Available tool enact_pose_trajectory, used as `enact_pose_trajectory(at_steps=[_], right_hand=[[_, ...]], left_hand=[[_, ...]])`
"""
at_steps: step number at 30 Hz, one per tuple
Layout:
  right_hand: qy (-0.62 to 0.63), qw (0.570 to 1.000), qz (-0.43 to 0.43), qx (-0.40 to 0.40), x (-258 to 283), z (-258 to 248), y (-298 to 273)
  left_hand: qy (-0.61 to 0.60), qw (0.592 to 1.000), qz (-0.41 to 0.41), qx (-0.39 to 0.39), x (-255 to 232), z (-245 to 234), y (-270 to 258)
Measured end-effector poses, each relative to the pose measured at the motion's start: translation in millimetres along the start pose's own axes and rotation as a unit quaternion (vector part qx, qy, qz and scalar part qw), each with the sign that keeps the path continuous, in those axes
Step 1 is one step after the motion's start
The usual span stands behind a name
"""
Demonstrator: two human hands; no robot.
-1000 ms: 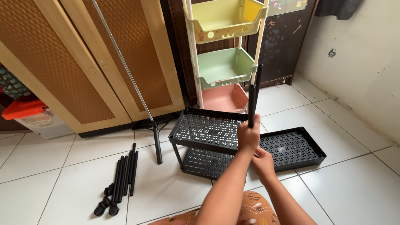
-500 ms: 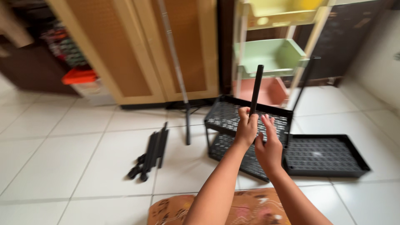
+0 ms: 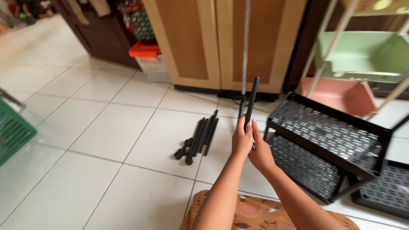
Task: The person assembles a black plastic shelving unit by inserting vertical poles into perforated trays and connecting horizontal bars. The person handles trays, poles, and wheels, building the frame on the floor.
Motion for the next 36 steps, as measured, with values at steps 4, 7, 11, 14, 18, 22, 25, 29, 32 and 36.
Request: enact_pose_trajectory(at_steps=[4, 7, 11, 14, 18, 22, 25, 29, 32, 36], right_hand=[[-0.089, 0.99, 0.074, 0.085, -38.0, 46.5, 13.6], [-0.11, 0.986, 0.024, 0.124, -73.1, 80.0, 24.7], [-0.144, 0.972, 0.058, 0.177, -124.9, 117.6, 36.6], [-0.173, 0.96, 0.093, 0.2, -158.1, 138.5, 45.8], [-0.214, 0.949, 0.082, 0.216, -193.3, 160.2, 59.9], [-0.249, 0.937, 0.073, 0.233, -205.9, 173.9, 78.4], [-0.265, 0.925, 0.105, 0.25, -200.6, 178.1, 89.6], [-0.319, 0.899, 0.116, 0.278, -183.9, 182.3, 94.4], [-0.322, 0.897, 0.11, 0.283, -172.9, 181.3, 95.6], [-0.34, 0.895, 0.079, 0.276, -165.6, 170.7, 88.6]], left_hand=[[0.062, 0.996, -0.048, -0.036, 77.1, -9.8, 28.6], [0.102, 0.99, -0.083, -0.055, 135.8, -13.8, 43.0], [0.168, 0.98, -0.073, -0.073, 187.5, -23.8, 46.1], [0.24, 0.965, -0.046, -0.098, 203.9, -33.1, 50.0], [0.051, 0.959, -0.269, -0.078, 231.5, -30.6, 67.4], [0.338, 0.934, -0.081, -0.08, 251.1, -20.6, 82.7], [0.357, 0.925, -0.087, -0.09, 268.9, -15.3, 89.1], [0.357, 0.925, -0.115, -0.068, 278.6, -14.1, 86.7], [0.366, 0.922, -0.085, -0.092, 272.7, -18.3, 82.2], [0.361, 0.925, -0.035, -0.108, 256.1, -19.5, 74.7]])
Point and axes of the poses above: each hand's wrist, its own y-axis towards the middle knuckle, its own z-axis out of the palm, x = y × z, the point moved 2 cm from there along y, towards the middle knuckle, and after that the axes turned 5 degrees about y, right-handed, at the moved point
